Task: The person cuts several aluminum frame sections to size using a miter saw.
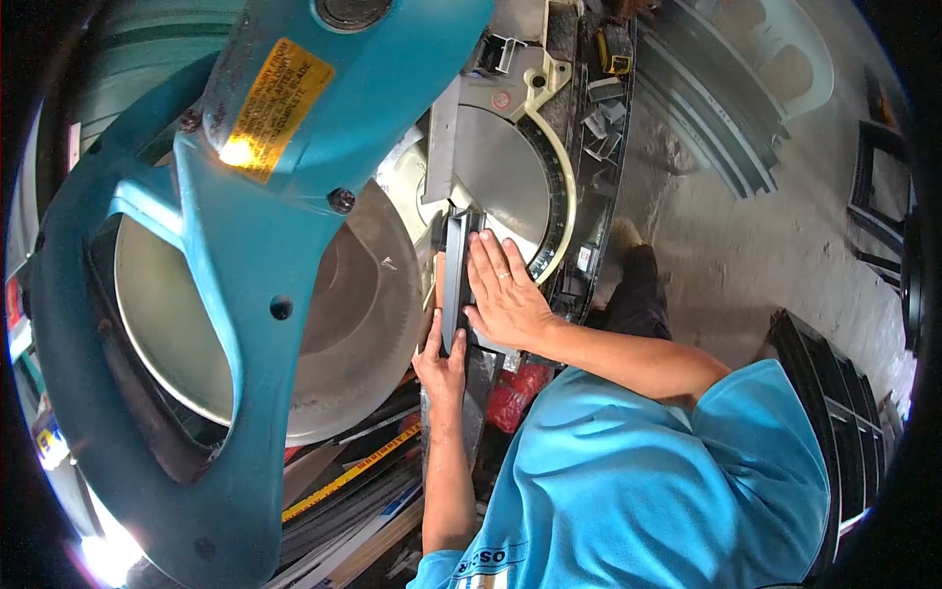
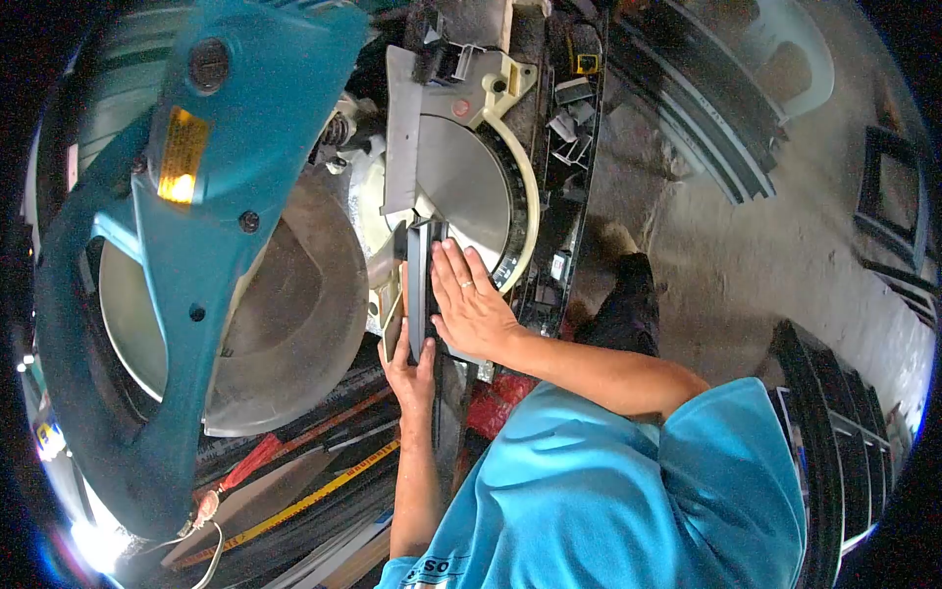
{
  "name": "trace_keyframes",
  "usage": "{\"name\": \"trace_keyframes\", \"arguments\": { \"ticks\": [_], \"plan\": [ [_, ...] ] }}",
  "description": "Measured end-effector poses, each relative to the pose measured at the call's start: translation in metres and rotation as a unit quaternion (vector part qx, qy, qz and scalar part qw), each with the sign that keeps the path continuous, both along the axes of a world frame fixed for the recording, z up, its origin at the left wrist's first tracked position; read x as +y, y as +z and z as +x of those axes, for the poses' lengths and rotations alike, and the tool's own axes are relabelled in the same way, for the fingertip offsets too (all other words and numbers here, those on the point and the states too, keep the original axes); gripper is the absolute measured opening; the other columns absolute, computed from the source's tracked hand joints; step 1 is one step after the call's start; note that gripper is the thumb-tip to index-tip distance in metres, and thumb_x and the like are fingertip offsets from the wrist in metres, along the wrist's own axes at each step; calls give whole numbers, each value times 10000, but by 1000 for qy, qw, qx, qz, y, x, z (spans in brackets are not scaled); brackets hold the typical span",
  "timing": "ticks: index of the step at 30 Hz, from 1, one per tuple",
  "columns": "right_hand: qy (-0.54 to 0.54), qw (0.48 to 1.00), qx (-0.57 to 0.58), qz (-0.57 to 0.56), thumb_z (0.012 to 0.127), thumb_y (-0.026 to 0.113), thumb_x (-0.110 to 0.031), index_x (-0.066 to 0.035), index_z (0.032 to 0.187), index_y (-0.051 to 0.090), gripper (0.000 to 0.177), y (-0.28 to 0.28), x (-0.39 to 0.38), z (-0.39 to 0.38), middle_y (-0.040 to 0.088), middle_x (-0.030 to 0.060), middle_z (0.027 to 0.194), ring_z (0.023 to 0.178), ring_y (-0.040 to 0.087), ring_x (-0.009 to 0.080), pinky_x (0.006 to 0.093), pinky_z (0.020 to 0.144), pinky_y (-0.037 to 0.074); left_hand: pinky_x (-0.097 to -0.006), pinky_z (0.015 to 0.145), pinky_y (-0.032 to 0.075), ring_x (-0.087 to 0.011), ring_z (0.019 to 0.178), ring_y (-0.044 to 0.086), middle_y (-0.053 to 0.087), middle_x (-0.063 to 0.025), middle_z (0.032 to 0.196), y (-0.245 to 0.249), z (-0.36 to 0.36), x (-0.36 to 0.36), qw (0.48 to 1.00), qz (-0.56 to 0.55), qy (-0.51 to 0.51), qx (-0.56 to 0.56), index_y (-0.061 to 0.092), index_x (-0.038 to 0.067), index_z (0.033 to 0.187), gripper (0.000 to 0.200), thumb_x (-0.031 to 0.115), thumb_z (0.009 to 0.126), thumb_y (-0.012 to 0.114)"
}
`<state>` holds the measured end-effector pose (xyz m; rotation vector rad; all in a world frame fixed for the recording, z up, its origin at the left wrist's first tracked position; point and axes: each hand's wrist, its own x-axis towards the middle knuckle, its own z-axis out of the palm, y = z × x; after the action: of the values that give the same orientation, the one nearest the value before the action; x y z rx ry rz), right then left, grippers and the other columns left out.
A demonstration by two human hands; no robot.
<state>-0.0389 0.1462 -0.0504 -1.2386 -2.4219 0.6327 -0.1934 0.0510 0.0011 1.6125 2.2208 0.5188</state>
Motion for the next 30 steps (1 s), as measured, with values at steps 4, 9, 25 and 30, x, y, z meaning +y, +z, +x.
{"name": "trace_keyframes", "arguments": {
  "ticks": [4, 9, 25, 30],
  "plan": [
    [-1, 1000, 8, -11, 912, 534, -450, 119, 1402, 494, 752, -2, 0, -1, 283, 345, 1583, 1522, 178, 474, 577, 1245, 62, -422, 1035, 453, -352, 1184, 573, 558, -197, 1298, -3, 0, -2, 1000, -3, 12, -4, 629, 34, 1366, 554, 36, 837, 795],
    [-2, 1000, 3, -6, 905, 537, -453, 131, 1415, 471, 778, -1, 0, -1, 274, 345, 1586, 1520, 181, 476, 574, 1246, 66, -416, 1021, 463, -343, 1171, 578, 554, -189, 1273, -3, 1, -2, 1000, 2, 18, -8, 636, 46, 1364, 545, 34, 842, 793],
    [-4, 1000, 20, -16, 884, 584, -464, 144, 1397, 476, 802, 2, -5, -2, 266, 348, 1585, 1516, 183, 480, 579, 1240, 86, -424, 1014, 467, -349, 1172, 573, 541, -199, 1258, 0, -1, -7, 1000, -11, 7, 22, 626, 29, 1366, 531, 62, 860, 784],
    [-6, 1000, 1, -12, 894, 553, -472, 104, 1411, 493, 776, 4, -5, -1, 292, 321, 1586, 1515, 196, 464, 563, 1251, 79, -453, 1083, 411, -360, 1207, 567, 637, -203, 1297, 0, -2, -8, 999, -10, 46, -24, 661, 71, 1341, 513, 123, 851, 800]
  ]
}}
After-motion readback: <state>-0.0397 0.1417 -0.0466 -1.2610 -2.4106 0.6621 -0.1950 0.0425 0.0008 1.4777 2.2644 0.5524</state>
